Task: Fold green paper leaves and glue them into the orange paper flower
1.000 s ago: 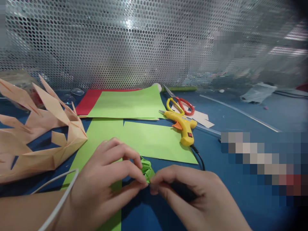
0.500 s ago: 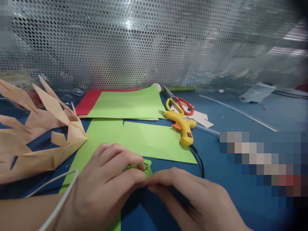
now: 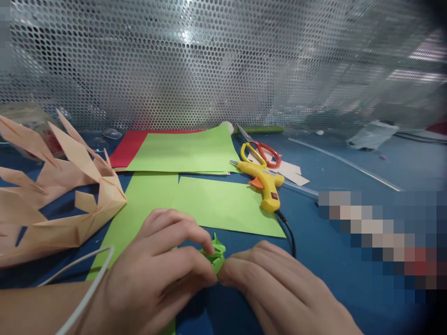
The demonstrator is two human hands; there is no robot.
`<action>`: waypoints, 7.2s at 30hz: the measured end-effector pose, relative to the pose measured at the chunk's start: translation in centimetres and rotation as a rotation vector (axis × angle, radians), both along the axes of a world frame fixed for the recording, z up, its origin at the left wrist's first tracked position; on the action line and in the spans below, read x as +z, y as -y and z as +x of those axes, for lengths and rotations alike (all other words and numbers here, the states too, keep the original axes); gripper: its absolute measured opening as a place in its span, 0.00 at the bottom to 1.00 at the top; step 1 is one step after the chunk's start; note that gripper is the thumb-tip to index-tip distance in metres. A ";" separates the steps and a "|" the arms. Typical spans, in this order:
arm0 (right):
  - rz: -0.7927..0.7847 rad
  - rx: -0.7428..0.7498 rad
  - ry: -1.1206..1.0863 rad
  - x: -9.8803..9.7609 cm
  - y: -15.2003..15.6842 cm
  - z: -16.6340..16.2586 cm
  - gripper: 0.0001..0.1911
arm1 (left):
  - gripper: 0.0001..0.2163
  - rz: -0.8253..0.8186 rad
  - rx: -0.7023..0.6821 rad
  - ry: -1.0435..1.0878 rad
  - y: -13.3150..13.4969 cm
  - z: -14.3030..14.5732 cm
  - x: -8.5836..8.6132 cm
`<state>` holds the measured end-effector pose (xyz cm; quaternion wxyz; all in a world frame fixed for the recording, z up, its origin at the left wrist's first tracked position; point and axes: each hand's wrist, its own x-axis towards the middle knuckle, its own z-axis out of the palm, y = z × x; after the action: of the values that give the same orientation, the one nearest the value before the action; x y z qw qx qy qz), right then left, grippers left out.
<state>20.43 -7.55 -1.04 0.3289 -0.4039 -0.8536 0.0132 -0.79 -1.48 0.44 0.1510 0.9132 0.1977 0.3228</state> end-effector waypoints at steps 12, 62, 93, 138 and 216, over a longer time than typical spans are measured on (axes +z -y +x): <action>-0.078 0.049 -0.058 -0.1 0.5 0.3 0.14 | 0.30 -0.322 -0.145 -0.113 -0.1 -0.6 -0.5; -0.334 -0.006 -0.693 1.5 -1.0 0.8 0.21 | 0.23 -0.370 -0.087 0.186 -0.1 -0.3 -0.8; -0.385 0.093 -0.737 1.9 -0.3 1.2 0.20 | 0.18 -0.412 -0.215 0.201 -0.1 -0.6 -0.9; -0.601 -0.040 -0.919 1.6 -0.8 0.7 0.19 | 0.20 -0.345 -0.146 0.148 -0.5 -0.7 -0.1; -0.847 0.015 -0.885 1.4 -0.2 -0.5 0.15 | 0.06 -1.200 -0.077 0.057 -1.1 1.1 0.6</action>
<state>19.90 -7.32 0.36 0.4632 -0.4496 -0.5594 0.5201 0.31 -0.37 1.02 0.6568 0.6660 0.3081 0.1736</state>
